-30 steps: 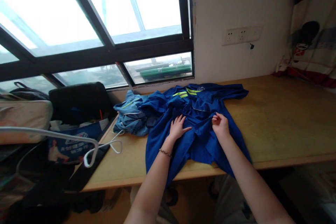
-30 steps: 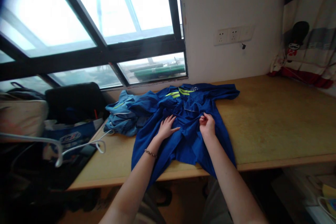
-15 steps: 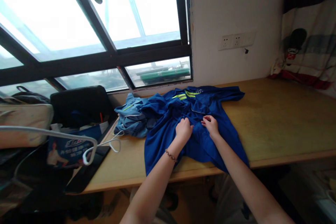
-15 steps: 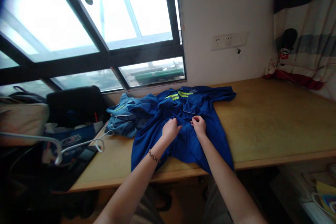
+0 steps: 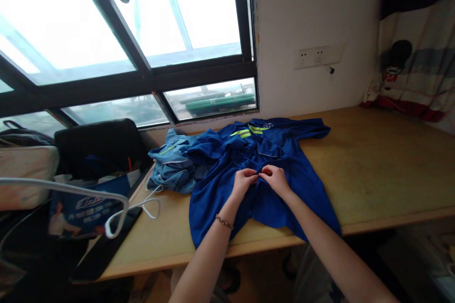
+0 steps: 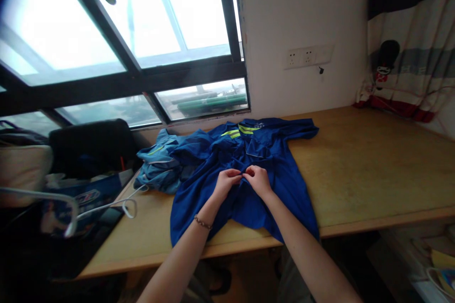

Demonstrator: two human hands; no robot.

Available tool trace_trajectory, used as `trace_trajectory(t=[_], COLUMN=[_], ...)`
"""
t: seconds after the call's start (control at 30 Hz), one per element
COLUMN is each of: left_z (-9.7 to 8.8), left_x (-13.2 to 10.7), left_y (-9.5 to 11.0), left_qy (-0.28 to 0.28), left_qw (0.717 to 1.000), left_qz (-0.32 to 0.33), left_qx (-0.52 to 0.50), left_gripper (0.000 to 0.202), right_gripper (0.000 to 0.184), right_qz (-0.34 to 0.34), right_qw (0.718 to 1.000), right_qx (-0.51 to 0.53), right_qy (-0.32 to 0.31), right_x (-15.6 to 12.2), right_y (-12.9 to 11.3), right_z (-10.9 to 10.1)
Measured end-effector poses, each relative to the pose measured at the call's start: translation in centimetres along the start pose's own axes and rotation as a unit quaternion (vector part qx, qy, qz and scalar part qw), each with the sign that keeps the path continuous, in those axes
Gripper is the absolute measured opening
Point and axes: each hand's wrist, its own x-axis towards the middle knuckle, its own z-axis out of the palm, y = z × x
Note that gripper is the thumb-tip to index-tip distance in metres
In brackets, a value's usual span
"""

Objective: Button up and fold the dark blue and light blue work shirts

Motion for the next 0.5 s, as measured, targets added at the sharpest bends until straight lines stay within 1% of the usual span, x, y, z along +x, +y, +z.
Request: trace_trajectory(t=[0.1, 0.23, 0.3, 0.4, 0.47, 0.5], left_z=[-0.3, -0.9, -1.1, -1.2, -1.1, -1.1], left_x=[-0.2, -0.3, -0.4, -0.5, -0.5, -0.5], left_y=[-0.3, 0.0, 0.2, 0.6, 0.6, 0.6], left_qy=[-0.017, -0.05, -0.062, -0.051, -0.037, -0.032], left_qw=[0.999, 0.998, 0.997, 0.999, 0.999, 0.999], left_qz=[-0.035, -0.019, -0.008, -0.004, -0.005, -0.002], left_qx=[-0.019, 0.03, 0.035, 0.011, -0.003, 0.0], left_gripper=[0.029, 0.027, 0.027, 0.028, 0.027, 0.026], right_gripper=[0.006, 0.006, 0.009, 0.013, 0.013, 0.012], right_qz=[0.008, -0.017, 0.006, 0.063, 0.08, 0.076], right_qw=[1.0, 1.0, 0.999, 0.996, 0.995, 0.996], right_qx=[0.011, 0.01, 0.027, 0.043, 0.028, 0.014], right_qy=[-0.009, -0.014, -0.029, -0.051, -0.047, -0.035], right_x=[-0.1, -0.2, -0.1, 0.1, 0.0, -0.1], right_y=[0.0, -0.3, -0.2, 0.1, 0.2, 0.2], right_z=[-0.1, -0.1, -0.1, 0.1, 0.3, 0.4])
